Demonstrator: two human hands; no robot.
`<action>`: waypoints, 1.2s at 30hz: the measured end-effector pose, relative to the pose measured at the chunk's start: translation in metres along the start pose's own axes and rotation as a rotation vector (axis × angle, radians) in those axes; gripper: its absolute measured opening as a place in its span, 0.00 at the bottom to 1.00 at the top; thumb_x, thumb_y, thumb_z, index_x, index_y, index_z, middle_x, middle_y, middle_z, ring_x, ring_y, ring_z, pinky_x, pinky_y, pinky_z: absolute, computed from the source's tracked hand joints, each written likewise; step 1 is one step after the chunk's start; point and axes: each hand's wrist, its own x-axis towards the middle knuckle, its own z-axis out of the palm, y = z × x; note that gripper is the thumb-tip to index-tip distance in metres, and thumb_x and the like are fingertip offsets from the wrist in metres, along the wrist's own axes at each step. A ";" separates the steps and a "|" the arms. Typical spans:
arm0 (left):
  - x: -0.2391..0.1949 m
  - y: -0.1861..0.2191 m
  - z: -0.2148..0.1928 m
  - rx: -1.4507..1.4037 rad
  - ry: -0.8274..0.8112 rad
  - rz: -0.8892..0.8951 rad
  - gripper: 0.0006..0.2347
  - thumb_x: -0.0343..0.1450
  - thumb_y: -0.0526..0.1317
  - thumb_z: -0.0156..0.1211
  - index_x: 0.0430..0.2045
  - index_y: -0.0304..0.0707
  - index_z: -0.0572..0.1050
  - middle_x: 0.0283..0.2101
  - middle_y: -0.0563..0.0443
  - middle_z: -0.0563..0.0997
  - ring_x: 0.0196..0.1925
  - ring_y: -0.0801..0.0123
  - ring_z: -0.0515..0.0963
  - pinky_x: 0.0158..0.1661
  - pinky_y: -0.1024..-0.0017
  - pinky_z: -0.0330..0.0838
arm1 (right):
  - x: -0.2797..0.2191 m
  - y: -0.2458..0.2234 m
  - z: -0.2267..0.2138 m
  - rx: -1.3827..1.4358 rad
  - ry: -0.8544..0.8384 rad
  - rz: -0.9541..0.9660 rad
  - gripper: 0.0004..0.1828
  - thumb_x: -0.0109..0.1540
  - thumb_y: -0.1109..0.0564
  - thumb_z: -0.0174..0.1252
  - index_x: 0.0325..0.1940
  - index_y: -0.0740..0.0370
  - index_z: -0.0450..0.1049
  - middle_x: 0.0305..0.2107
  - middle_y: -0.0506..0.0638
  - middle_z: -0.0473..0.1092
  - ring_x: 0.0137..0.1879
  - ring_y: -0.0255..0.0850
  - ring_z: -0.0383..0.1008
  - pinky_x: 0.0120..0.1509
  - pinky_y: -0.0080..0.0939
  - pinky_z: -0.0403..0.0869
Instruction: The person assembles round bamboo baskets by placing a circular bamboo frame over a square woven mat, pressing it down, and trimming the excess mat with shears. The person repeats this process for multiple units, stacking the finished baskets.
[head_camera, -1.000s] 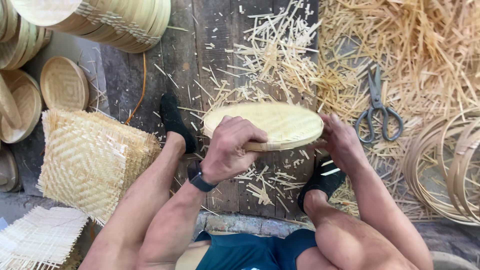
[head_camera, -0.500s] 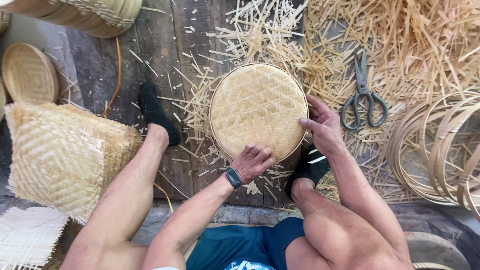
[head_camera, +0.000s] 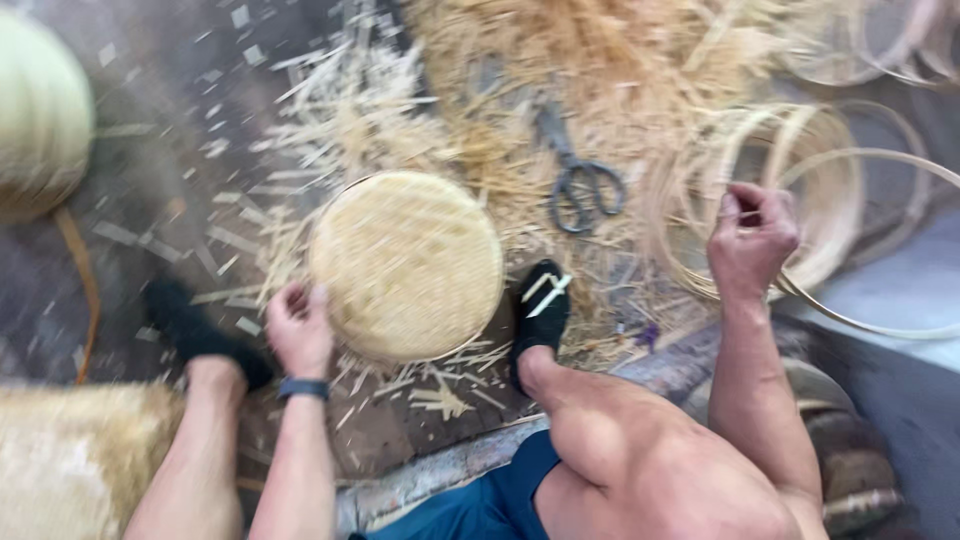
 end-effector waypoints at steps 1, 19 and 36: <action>0.003 -0.007 -0.002 -0.030 -0.025 -0.026 0.19 0.72 0.43 0.70 0.51 0.28 0.75 0.47 0.47 0.81 0.46 0.69 0.79 0.50 0.72 0.74 | 0.008 0.011 -0.020 -0.076 0.057 0.033 0.07 0.70 0.61 0.67 0.52 0.63 0.81 0.43 0.54 0.73 0.43 0.42 0.75 0.48 0.39 0.73; 0.012 -0.011 0.003 -0.307 -0.069 -0.349 0.21 0.71 0.37 0.70 0.56 0.23 0.74 0.51 0.44 0.82 0.48 0.71 0.80 0.49 0.77 0.73 | -0.018 0.114 -0.138 -0.581 -0.321 -0.025 0.05 0.66 0.57 0.61 0.44 0.57 0.80 0.42 0.56 0.72 0.46 0.56 0.77 0.51 0.56 0.76; -0.020 0.216 -0.028 -1.236 -0.322 -0.356 0.15 0.75 0.49 0.59 0.49 0.40 0.78 0.25 0.60 0.70 0.21 0.80 0.64 0.19 0.81 0.57 | 0.005 -0.249 -0.053 -0.087 -0.525 -1.384 0.16 0.54 0.53 0.65 0.44 0.57 0.74 0.43 0.49 0.69 0.51 0.46 0.71 0.53 0.52 0.74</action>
